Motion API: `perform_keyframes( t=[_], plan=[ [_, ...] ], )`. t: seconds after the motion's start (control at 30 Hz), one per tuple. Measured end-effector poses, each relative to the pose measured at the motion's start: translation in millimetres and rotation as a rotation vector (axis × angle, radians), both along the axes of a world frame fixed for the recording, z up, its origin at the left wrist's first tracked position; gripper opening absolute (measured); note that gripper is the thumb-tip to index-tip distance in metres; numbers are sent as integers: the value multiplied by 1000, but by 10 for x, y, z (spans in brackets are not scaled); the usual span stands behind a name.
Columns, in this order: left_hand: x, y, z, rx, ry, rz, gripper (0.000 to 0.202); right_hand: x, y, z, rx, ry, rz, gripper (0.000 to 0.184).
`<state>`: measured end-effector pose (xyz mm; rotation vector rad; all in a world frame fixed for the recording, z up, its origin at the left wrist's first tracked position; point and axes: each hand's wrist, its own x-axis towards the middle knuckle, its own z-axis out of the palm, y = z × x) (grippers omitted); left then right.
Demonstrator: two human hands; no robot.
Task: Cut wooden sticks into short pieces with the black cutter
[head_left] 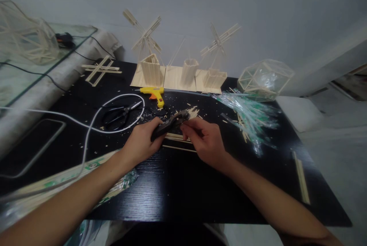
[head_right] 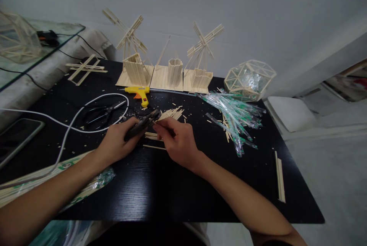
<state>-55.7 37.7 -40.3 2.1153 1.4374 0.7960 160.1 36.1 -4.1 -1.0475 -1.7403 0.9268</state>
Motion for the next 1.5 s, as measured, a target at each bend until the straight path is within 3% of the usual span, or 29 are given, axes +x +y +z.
perform_keyframes(
  t=[0.4, 0.53, 0.67, 0.87, 1.5],
  plan=[
    [-11, -22, 24, 31, -30, -22, 6, 4, 2, 101, -127, 77, 70, 11],
    [-10, -14, 10, 32, -45, -30, 8, 14, -3, 136, -179, 118, 113, 20],
    [-30, -19, 6, 47, -60, -44, 10, 40, 11, 159, -316, 219, 200, 30],
    [-37, -36, 61, 83, -77, -68, 12, 94, 80, 142, -532, 351, 390, 28],
    [-39, -12, 49, 21, -71, -70, 17, 154, 153, 148, -462, 196, 402, 32]
  ],
)
